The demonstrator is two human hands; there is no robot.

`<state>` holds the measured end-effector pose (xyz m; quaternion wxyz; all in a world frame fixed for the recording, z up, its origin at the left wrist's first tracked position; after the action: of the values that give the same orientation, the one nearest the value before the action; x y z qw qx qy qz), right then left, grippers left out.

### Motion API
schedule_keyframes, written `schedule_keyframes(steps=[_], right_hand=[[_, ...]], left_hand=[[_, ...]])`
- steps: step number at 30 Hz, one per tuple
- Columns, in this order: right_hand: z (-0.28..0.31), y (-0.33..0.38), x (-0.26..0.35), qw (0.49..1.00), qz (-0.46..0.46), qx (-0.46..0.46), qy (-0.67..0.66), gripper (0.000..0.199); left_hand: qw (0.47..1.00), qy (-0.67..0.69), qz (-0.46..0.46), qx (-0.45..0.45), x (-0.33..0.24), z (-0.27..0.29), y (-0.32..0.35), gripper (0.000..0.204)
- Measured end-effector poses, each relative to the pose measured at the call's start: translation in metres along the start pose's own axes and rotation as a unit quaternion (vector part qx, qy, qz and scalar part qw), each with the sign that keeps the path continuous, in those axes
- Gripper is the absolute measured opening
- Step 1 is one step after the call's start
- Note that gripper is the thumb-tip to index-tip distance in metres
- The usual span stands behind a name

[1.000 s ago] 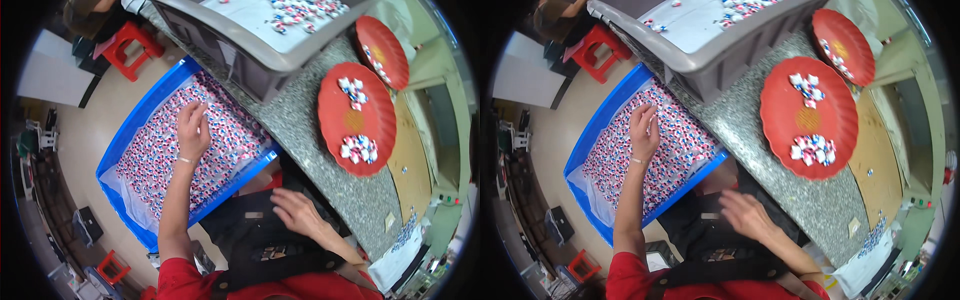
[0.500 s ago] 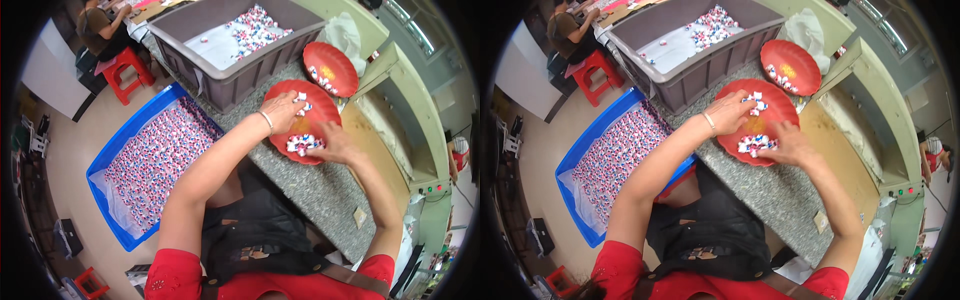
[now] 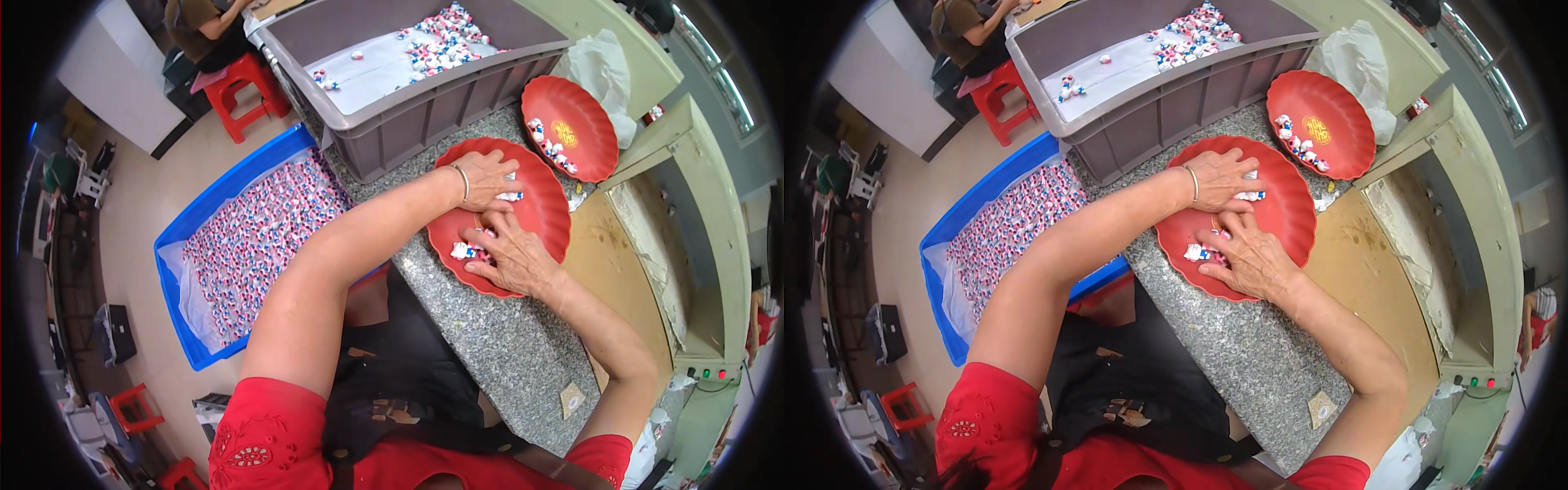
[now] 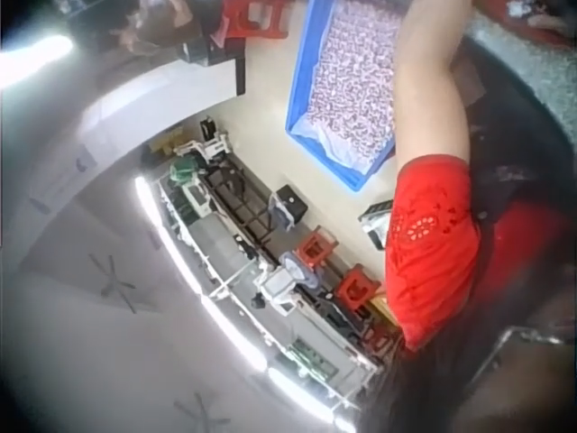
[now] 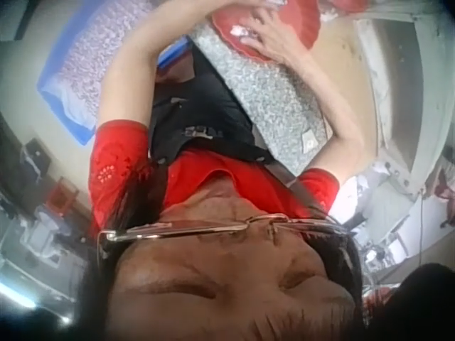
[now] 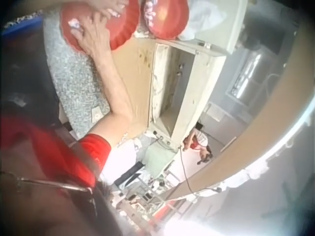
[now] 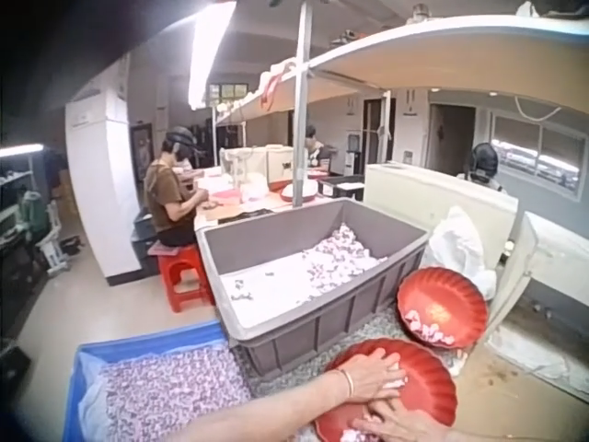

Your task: Sorting and organizing small colorful plastic toy components from a large blue bin into red trays and plastic bags.

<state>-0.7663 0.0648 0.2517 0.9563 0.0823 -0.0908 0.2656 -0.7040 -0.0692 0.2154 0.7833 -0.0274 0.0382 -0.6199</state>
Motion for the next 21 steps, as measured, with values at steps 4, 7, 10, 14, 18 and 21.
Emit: schedule_keyframes(steps=[4,7,10,14,18,21], right_hand=[[-0.008,-0.009,0.001,0.995,0.078,-0.028,0.062,0.022],[-0.012,-0.009,-0.005,0.997,0.063,-0.009,0.039,0.021],[-0.012,-0.011,-0.012,0.998,0.058,-0.033,0.011,0.019],[-0.008,-0.014,-0.021,0.993,0.036,-0.099,-0.053,0.016],[-0.008,-0.014,-0.056,0.962,-0.104,-0.154,-0.199,0.022],[-0.020,-0.014,-0.089,0.874,-0.158,-0.134,-0.440,0.030]], left_hand=[[0.998,0.046,0.016,-0.031,-0.002,-0.006,-0.010,0.032],[0.995,0.084,0.026,-0.043,-0.002,-0.007,-0.012,0.031],[0.994,0.095,0.052,-0.018,0.000,-0.005,-0.013,0.032],[0.963,0.200,0.160,-0.084,0.014,0.005,-0.001,0.033],[0.880,0.333,0.196,-0.277,0.026,0.029,0.012,0.032],[0.824,0.423,0.214,-0.311,0.016,0.055,0.033,0.030]])
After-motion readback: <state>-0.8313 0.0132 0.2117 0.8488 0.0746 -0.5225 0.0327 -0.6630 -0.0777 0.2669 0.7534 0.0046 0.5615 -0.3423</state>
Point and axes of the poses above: each hand's wrist, its own y-axis away from the middle knuckle, its own z-axis out of the back of the hand, x = y × z, the point moved 3 cm from there along -y, towards the middle knuckle, and after that the axes turned 6 degrees about x, right-handed, at the moved point
